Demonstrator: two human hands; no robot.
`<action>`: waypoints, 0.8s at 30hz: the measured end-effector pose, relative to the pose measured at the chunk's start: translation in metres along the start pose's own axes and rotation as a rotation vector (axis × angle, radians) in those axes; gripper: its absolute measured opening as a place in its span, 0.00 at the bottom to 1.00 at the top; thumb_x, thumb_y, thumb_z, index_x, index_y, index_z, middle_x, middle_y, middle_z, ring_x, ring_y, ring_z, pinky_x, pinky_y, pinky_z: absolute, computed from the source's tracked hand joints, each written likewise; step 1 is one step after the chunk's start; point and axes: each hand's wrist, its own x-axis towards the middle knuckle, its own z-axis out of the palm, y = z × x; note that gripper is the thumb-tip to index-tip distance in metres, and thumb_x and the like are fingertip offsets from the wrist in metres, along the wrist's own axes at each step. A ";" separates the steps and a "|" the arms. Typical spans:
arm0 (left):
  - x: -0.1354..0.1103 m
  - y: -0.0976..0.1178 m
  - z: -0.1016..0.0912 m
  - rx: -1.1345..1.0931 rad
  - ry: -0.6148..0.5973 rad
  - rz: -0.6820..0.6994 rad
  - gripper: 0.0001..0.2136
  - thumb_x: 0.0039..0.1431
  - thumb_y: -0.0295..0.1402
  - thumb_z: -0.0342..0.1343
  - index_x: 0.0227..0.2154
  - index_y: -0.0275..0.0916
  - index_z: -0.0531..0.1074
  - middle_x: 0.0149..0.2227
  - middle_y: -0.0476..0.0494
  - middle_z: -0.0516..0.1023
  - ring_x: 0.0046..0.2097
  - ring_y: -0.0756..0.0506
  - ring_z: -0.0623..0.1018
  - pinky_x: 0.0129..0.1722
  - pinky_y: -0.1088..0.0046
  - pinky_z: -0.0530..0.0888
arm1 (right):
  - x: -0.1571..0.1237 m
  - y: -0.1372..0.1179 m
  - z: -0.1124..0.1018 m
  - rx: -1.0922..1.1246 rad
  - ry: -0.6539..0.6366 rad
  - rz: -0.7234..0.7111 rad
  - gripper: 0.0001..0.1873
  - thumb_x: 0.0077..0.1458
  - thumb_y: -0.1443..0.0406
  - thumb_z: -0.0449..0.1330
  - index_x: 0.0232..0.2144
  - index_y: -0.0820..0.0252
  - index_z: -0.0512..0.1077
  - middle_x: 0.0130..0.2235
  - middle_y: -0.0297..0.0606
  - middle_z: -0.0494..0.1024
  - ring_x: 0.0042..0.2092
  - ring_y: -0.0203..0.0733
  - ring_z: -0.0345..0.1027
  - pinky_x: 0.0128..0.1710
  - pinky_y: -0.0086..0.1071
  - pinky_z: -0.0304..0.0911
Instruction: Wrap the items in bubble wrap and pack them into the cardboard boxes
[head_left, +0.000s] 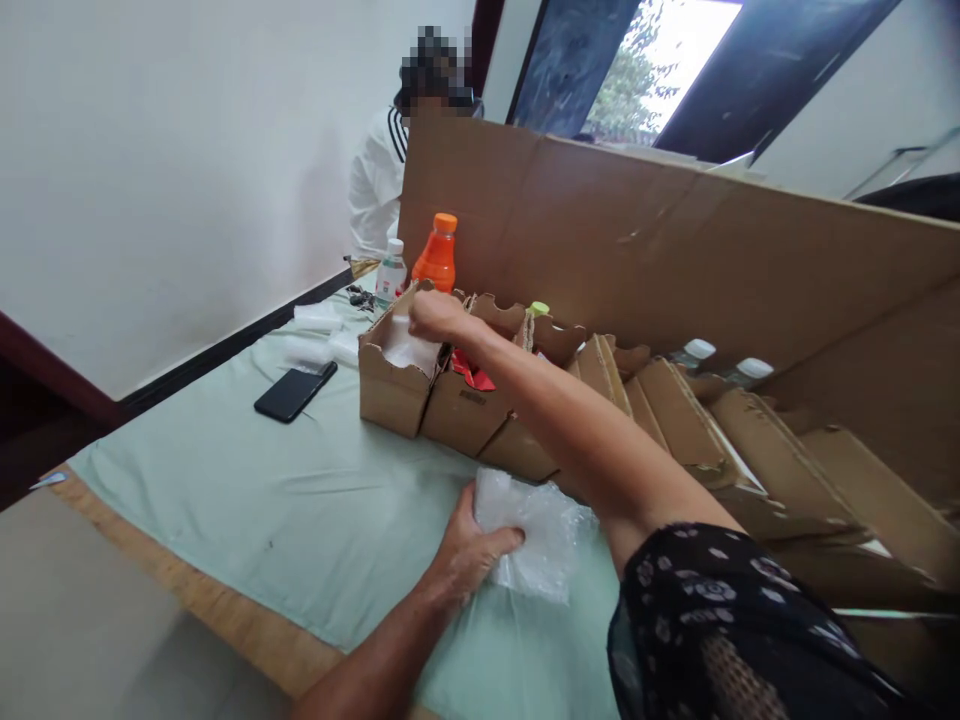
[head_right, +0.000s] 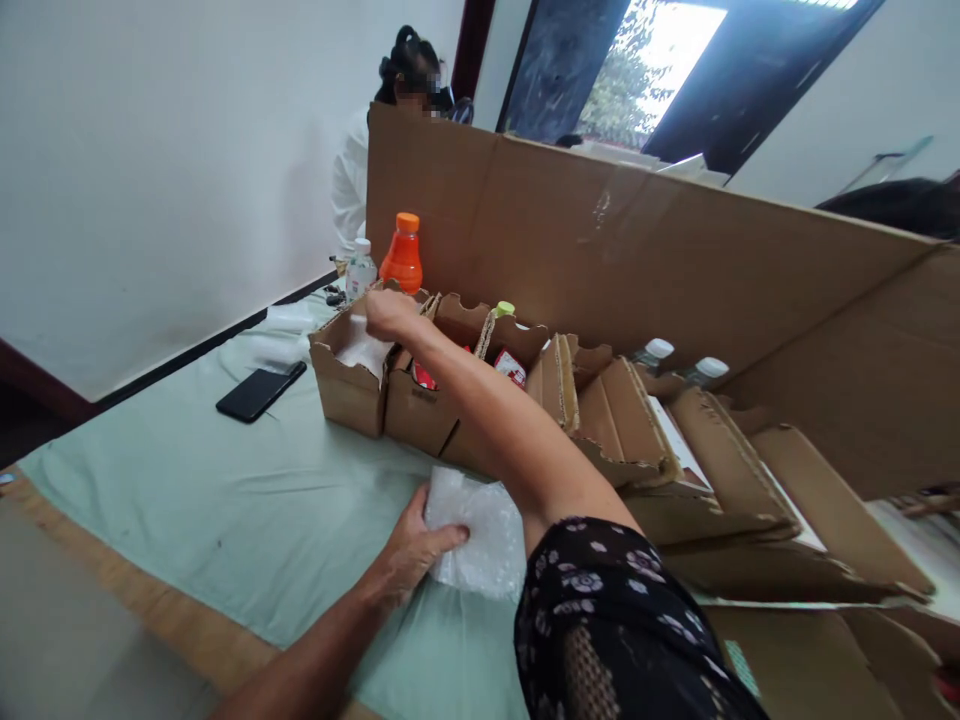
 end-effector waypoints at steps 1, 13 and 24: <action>0.000 0.001 -0.001 0.007 0.002 -0.001 0.38 0.38 0.31 0.71 0.56 0.36 0.66 0.48 0.38 0.80 0.49 0.38 0.79 0.48 0.67 0.74 | -0.010 0.004 -0.009 0.016 0.038 0.029 0.15 0.59 0.70 0.57 0.45 0.67 0.79 0.41 0.51 0.82 0.42 0.47 0.77 0.36 0.32 0.66; -0.075 0.031 -0.015 0.000 -0.082 0.089 0.38 0.37 0.38 0.75 0.54 0.38 0.71 0.47 0.39 0.80 0.46 0.38 0.79 0.44 0.67 0.75 | -0.152 -0.060 -0.080 0.527 0.761 -0.173 0.15 0.68 0.58 0.53 0.34 0.59 0.73 0.32 0.33 0.69 0.37 0.38 0.66 0.39 0.33 0.63; -0.274 0.047 -0.181 0.010 0.566 0.094 0.43 0.25 0.58 0.75 0.49 0.42 0.78 0.37 0.40 0.84 0.43 0.30 0.80 0.39 0.61 0.77 | -0.067 -0.131 -0.053 0.044 0.602 -0.114 0.19 0.71 0.62 0.45 0.46 0.61 0.75 0.47 0.47 0.79 0.47 0.50 0.69 0.46 0.38 0.54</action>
